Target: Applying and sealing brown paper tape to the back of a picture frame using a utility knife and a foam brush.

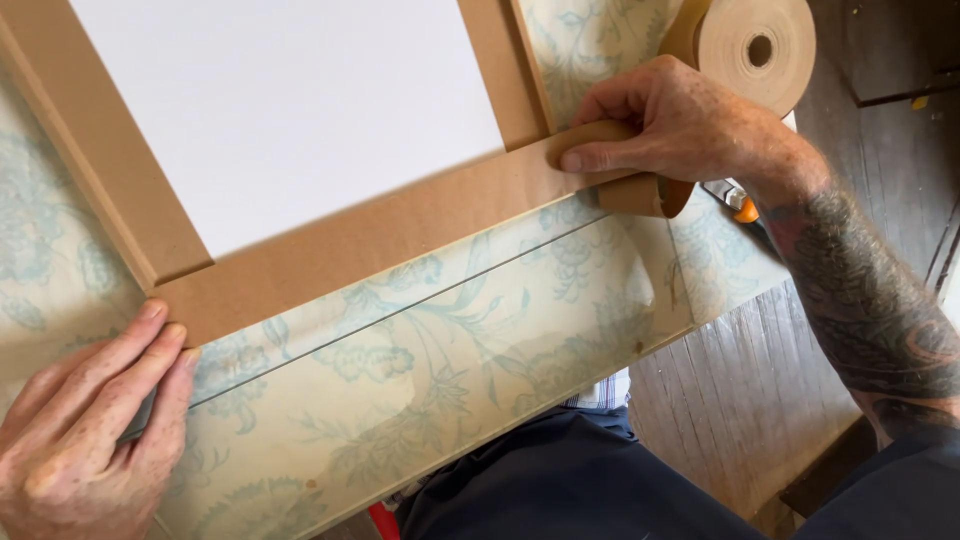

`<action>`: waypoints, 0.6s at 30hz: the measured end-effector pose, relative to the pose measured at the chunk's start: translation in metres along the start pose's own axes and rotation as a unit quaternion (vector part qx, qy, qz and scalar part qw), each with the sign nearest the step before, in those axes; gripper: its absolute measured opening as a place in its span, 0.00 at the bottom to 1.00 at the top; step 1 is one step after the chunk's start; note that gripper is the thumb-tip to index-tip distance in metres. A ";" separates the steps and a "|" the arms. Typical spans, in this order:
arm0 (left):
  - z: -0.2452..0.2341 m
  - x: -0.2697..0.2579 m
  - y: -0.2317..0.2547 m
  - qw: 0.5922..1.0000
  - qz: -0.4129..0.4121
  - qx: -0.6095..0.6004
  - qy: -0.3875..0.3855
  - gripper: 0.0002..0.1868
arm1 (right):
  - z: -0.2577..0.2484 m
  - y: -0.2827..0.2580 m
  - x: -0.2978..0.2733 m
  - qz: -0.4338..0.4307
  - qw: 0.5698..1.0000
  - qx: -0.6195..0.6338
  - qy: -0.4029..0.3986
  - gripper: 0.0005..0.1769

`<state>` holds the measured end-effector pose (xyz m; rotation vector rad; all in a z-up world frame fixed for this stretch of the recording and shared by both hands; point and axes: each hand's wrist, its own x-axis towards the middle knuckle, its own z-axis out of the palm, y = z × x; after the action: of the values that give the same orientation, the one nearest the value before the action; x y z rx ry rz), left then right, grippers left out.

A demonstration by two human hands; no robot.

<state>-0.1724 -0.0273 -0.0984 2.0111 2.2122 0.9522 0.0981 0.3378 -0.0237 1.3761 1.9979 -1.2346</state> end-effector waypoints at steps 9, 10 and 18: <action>0.002 -0.007 -0.007 1.000 0.004 -0.008 -0.007 0.07 | 0.002 0.009 -0.001 -0.018 0.995 -0.092 0.029 0.10; 0.002 -0.006 -0.005 1.000 0.003 -0.004 -0.011 0.07 | 0.002 0.011 0.000 -0.020 0.995 -0.089 0.028 0.10; 0.002 -0.007 -0.007 1.000 0.005 0.000 -0.009 0.06 | 0.003 0.009 -0.006 -0.034 0.996 -0.083 0.012 0.10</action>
<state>-0.1765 -0.0329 -0.1062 2.0242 2.1950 0.9311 0.1081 0.3334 -0.0246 1.2579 2.1271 -1.0574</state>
